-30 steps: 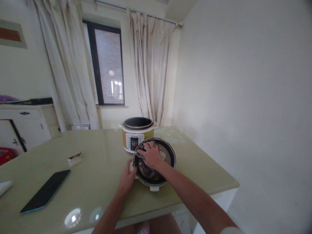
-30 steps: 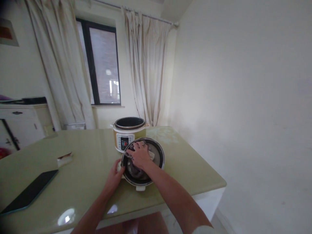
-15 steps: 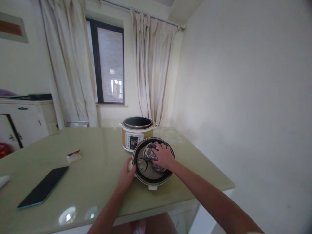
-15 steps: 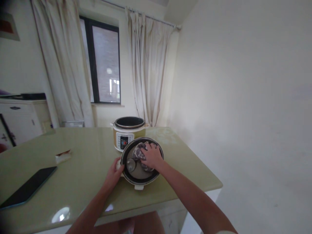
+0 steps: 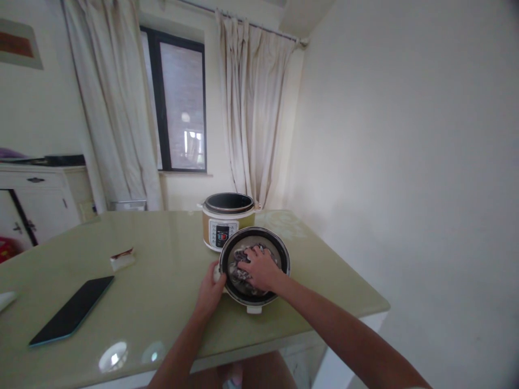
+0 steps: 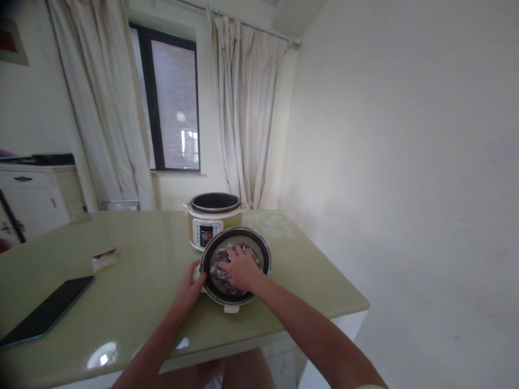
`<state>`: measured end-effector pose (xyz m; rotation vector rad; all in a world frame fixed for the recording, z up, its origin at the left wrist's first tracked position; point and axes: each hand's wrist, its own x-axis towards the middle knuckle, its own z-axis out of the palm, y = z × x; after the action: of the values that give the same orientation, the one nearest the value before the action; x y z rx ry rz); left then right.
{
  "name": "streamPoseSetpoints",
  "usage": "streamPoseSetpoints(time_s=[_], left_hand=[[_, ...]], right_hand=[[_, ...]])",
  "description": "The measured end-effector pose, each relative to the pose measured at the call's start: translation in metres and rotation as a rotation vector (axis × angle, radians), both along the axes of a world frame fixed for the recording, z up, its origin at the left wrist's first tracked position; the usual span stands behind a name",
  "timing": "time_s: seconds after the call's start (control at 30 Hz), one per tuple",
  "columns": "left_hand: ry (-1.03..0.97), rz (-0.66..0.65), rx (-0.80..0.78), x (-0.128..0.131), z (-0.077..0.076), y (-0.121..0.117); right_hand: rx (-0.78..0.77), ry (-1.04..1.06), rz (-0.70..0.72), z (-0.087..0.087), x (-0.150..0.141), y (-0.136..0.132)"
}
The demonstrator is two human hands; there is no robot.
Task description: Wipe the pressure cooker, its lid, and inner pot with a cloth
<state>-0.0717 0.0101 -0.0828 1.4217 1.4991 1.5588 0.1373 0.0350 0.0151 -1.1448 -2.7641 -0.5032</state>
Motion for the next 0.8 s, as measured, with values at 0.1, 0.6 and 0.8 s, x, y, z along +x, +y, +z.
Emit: streamPoseSetpoints(time_s=[0.1, 0.6, 0.8], left_hand=[[-0.029, -0.009, 0.020, 0.001, 0.001, 0.001], [0.036, 0.015, 0.011, 0.001, 0.000, -0.004], [-0.018, 0.015, 0.008, 0.001, 0.000, 0.000]], right_hand=[[0.018, 0.029, -0.138, 0.002, 0.021, 0.005], [0.097, 0.195, -0.076, -0.003, -0.049, 0.013], [0.028, 0.029, 0.044, -0.010, 0.002, -0.003]])
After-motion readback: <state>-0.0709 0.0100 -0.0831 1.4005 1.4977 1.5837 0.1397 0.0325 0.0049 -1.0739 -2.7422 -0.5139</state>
